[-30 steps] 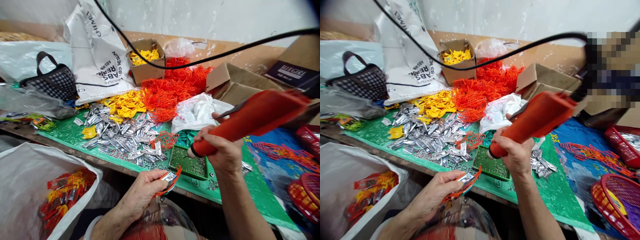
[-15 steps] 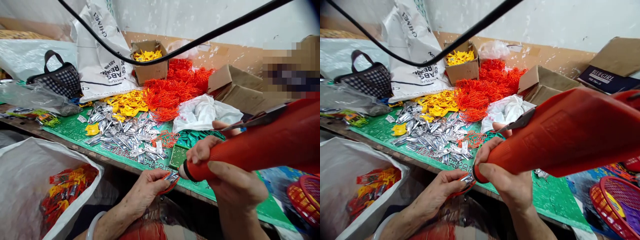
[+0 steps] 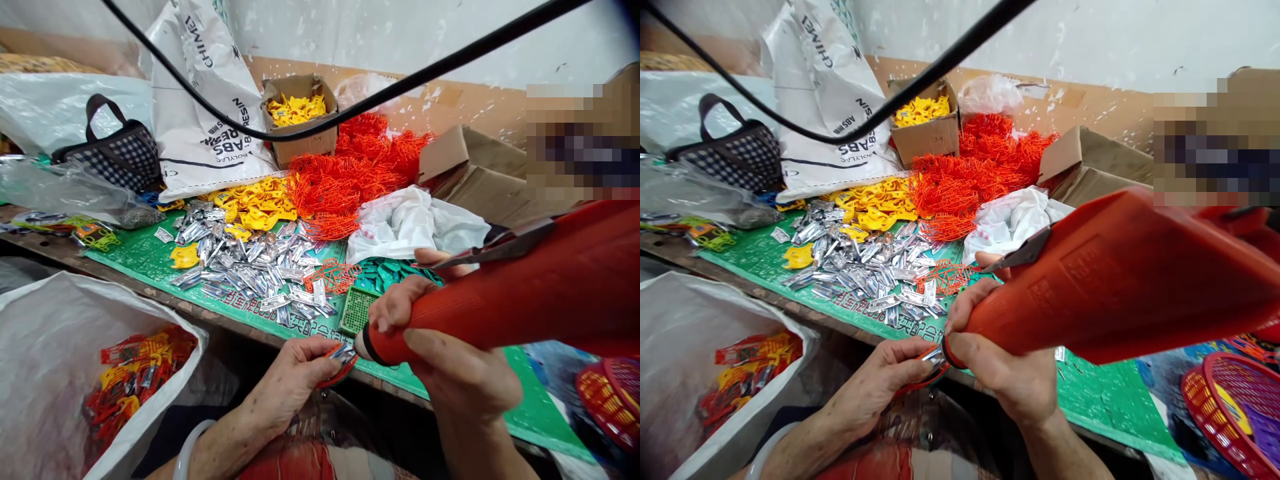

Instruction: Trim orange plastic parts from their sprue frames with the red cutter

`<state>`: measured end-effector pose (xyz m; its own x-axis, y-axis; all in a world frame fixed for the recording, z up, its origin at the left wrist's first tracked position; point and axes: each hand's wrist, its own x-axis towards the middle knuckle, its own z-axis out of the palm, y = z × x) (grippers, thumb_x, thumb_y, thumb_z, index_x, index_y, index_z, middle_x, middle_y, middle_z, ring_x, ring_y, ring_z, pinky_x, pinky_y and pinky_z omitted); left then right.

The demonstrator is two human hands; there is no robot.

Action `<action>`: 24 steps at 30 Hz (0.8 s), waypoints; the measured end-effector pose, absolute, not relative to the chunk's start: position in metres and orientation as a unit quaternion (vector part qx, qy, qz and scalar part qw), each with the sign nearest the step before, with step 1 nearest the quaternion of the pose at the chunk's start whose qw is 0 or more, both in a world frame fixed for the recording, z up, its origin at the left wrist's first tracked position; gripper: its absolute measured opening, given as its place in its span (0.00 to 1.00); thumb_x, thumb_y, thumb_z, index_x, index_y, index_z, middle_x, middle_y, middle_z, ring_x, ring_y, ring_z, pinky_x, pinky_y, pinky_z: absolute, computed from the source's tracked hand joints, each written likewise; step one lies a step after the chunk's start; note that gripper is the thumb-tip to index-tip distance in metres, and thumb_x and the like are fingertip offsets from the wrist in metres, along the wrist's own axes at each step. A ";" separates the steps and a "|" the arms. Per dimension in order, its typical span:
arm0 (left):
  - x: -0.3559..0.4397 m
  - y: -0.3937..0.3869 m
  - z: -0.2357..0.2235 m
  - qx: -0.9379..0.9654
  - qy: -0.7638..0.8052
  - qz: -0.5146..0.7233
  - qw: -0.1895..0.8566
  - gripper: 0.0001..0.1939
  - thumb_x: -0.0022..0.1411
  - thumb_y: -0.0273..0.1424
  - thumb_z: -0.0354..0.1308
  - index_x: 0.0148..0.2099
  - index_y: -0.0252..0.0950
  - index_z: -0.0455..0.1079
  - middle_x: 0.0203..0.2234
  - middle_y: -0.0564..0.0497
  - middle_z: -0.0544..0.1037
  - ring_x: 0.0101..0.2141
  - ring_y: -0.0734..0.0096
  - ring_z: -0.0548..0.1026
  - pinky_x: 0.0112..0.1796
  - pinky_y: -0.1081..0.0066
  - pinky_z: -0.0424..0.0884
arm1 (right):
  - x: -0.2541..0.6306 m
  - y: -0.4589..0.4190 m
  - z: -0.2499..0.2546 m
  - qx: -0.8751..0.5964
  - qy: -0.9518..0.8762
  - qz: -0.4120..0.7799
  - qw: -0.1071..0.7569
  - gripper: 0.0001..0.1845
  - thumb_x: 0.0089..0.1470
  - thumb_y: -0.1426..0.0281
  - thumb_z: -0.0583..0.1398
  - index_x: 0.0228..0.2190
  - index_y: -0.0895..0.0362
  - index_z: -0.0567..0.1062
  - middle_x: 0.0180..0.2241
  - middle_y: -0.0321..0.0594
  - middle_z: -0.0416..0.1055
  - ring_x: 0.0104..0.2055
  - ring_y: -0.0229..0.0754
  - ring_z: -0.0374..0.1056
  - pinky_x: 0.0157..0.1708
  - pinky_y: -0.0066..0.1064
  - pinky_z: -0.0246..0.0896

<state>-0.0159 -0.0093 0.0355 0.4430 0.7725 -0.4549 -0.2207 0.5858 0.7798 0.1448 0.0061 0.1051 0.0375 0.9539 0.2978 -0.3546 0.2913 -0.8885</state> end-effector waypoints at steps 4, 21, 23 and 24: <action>-0.015 -0.010 0.034 0.318 0.428 0.319 0.783 0.11 0.47 0.34 0.68 0.33 0.32 0.81 0.27 0.49 0.77 0.30 0.70 0.68 0.33 0.71 0.60 | 0.147 0.004 0.101 -0.320 -0.494 0.498 0.637 0.29 0.45 0.76 0.66 0.49 0.45 0.68 0.26 0.29 0.71 0.26 0.39 0.67 0.31 0.37 0.67; -0.016 -0.007 0.031 0.279 0.418 0.339 0.795 0.10 0.47 0.32 0.70 0.34 0.32 0.81 0.26 0.51 0.80 0.28 0.74 0.72 0.32 0.75 0.63 | 0.150 0.002 0.096 -0.281 -0.516 0.472 0.658 0.27 0.47 0.72 0.67 0.49 0.44 0.69 0.27 0.30 0.71 0.27 0.39 0.69 0.33 0.37 0.67; -0.021 -0.004 0.033 0.285 0.428 0.356 0.780 0.11 0.49 0.32 0.70 0.37 0.34 0.82 0.29 0.51 0.82 0.31 0.73 0.74 0.35 0.75 0.65 | 0.154 0.013 0.102 -0.271 -0.487 0.456 0.694 0.28 0.46 0.73 0.67 0.49 0.45 0.70 0.25 0.29 0.71 0.26 0.39 0.68 0.31 0.36 0.68; -0.024 -0.002 0.033 0.283 0.433 0.369 0.772 0.11 0.51 0.32 0.69 0.39 0.35 0.82 0.31 0.51 0.83 0.32 0.72 0.75 0.37 0.75 0.66 | 0.157 0.019 0.103 -0.276 -0.471 0.438 0.714 0.28 0.44 0.74 0.67 0.48 0.46 0.71 0.24 0.29 0.71 0.25 0.39 0.67 0.30 0.36 0.67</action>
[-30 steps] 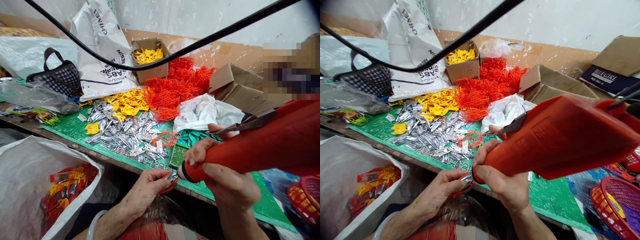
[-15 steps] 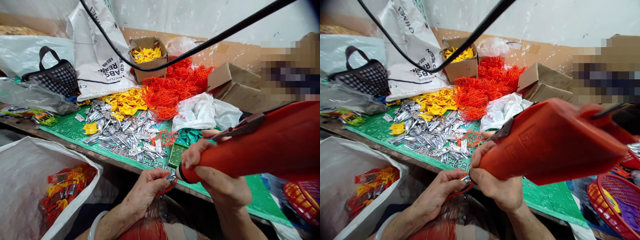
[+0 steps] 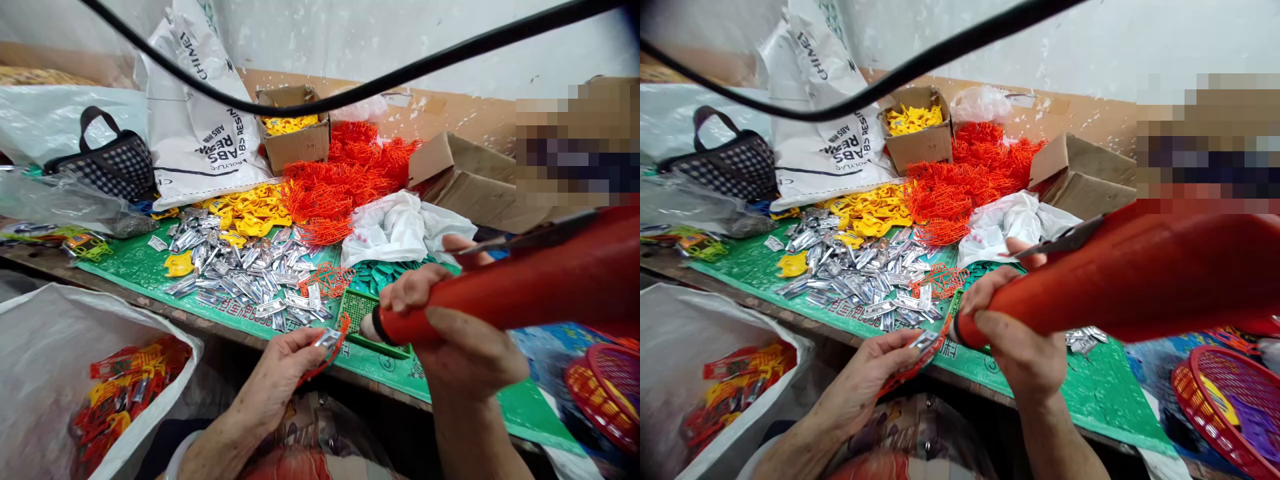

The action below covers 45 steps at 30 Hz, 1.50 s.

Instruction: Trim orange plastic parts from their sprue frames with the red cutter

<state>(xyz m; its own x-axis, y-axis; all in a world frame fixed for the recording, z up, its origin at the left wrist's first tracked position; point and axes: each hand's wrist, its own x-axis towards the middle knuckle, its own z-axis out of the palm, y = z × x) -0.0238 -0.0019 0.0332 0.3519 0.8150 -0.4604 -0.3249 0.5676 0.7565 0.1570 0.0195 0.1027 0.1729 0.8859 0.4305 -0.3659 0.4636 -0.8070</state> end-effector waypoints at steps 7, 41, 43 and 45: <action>-0.032 0.009 0.030 0.250 0.417 0.417 0.768 0.12 0.52 0.32 0.71 0.41 0.36 0.80 0.31 0.51 0.84 0.35 0.72 0.78 0.41 0.75 0.70 | 0.165 0.056 0.064 -0.399 -0.428 0.387 0.713 0.11 0.38 0.76 0.67 0.26 0.53 0.73 0.21 0.31 0.71 0.22 0.38 0.66 0.25 0.35 0.63; -0.031 0.028 0.022 0.464 0.497 0.265 0.684 0.18 0.51 0.44 0.64 0.34 0.36 0.67 0.20 0.59 0.68 0.18 0.80 0.59 0.17 0.78 0.54 | 0.166 0.057 0.032 -0.438 -0.454 0.387 0.673 0.06 0.39 0.73 0.67 0.21 0.57 0.74 0.22 0.33 0.71 0.24 0.38 0.68 0.25 0.33 0.66; -0.032 0.030 0.024 0.500 0.490 0.241 0.673 0.17 0.53 0.45 0.61 0.33 0.35 0.68 0.19 0.59 0.67 0.17 0.80 0.57 0.17 0.77 0.52 | 0.165 0.057 0.032 -0.438 -0.450 0.384 0.677 0.06 0.38 0.73 0.67 0.22 0.57 0.75 0.23 0.33 0.72 0.24 0.38 0.68 0.25 0.33 0.66; -0.032 0.033 0.026 0.533 0.482 0.229 0.657 0.16 0.55 0.44 0.60 0.31 0.35 0.68 0.18 0.60 0.65 0.18 0.80 0.57 0.19 0.76 0.51 | 0.165 0.057 0.032 -0.440 -0.453 0.382 0.675 0.06 0.38 0.73 0.67 0.23 0.57 0.75 0.23 0.33 0.73 0.24 0.38 0.68 0.26 0.33 0.66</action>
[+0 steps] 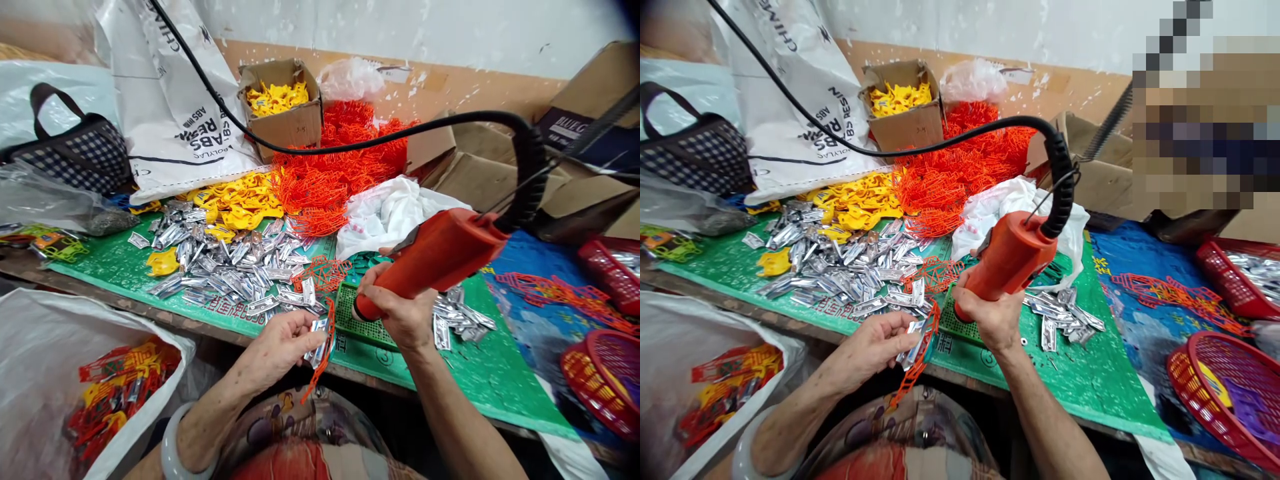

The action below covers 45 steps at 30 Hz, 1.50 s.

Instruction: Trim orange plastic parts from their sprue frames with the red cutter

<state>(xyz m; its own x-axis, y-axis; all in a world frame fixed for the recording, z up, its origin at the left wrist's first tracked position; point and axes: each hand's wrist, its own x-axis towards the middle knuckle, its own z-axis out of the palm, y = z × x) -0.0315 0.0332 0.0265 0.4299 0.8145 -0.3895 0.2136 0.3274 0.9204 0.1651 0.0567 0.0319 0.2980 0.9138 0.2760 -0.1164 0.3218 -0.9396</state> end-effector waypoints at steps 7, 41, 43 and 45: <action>-0.028 0.036 0.029 0.573 0.468 0.215 0.638 0.16 0.58 0.43 0.57 0.31 0.35 0.70 0.18 0.58 0.65 0.20 0.76 0.59 0.21 0.75 0.52 | 0.167 0.058 0.033 -0.436 -0.452 0.390 0.673 0.06 0.38 0.73 0.68 0.22 0.57 0.75 0.23 0.33 0.72 0.24 0.38 0.68 0.26 0.33 0.65; -0.015 0.022 0.022 0.518 0.445 0.294 0.669 0.10 0.51 0.38 0.59 0.28 0.36 0.66 0.20 0.57 0.64 0.22 0.74 0.61 0.25 0.73 0.58 | 0.134 0.004 0.103 -0.276 -0.482 0.528 0.642 0.30 0.47 0.69 0.70 0.51 0.47 0.70 0.27 0.31 0.73 0.28 0.38 0.70 0.30 0.34 0.69; -0.015 0.021 0.022 0.526 0.444 0.294 0.663 0.09 0.51 0.37 0.58 0.28 0.36 0.65 0.20 0.57 0.64 0.23 0.74 0.59 0.25 0.73 0.57 | 0.134 0.005 0.102 -0.283 -0.487 0.526 0.637 0.29 0.46 0.67 0.70 0.50 0.47 0.71 0.26 0.31 0.72 0.27 0.38 0.70 0.31 0.35 0.69; -0.016 0.021 0.022 0.534 0.445 0.294 0.656 0.10 0.51 0.37 0.58 0.27 0.37 0.65 0.19 0.57 0.63 0.23 0.74 0.58 0.26 0.73 0.57 | 0.133 0.005 0.101 -0.291 -0.493 0.524 0.630 0.28 0.46 0.66 0.71 0.49 0.46 0.71 0.26 0.31 0.72 0.27 0.38 0.69 0.30 0.35 0.69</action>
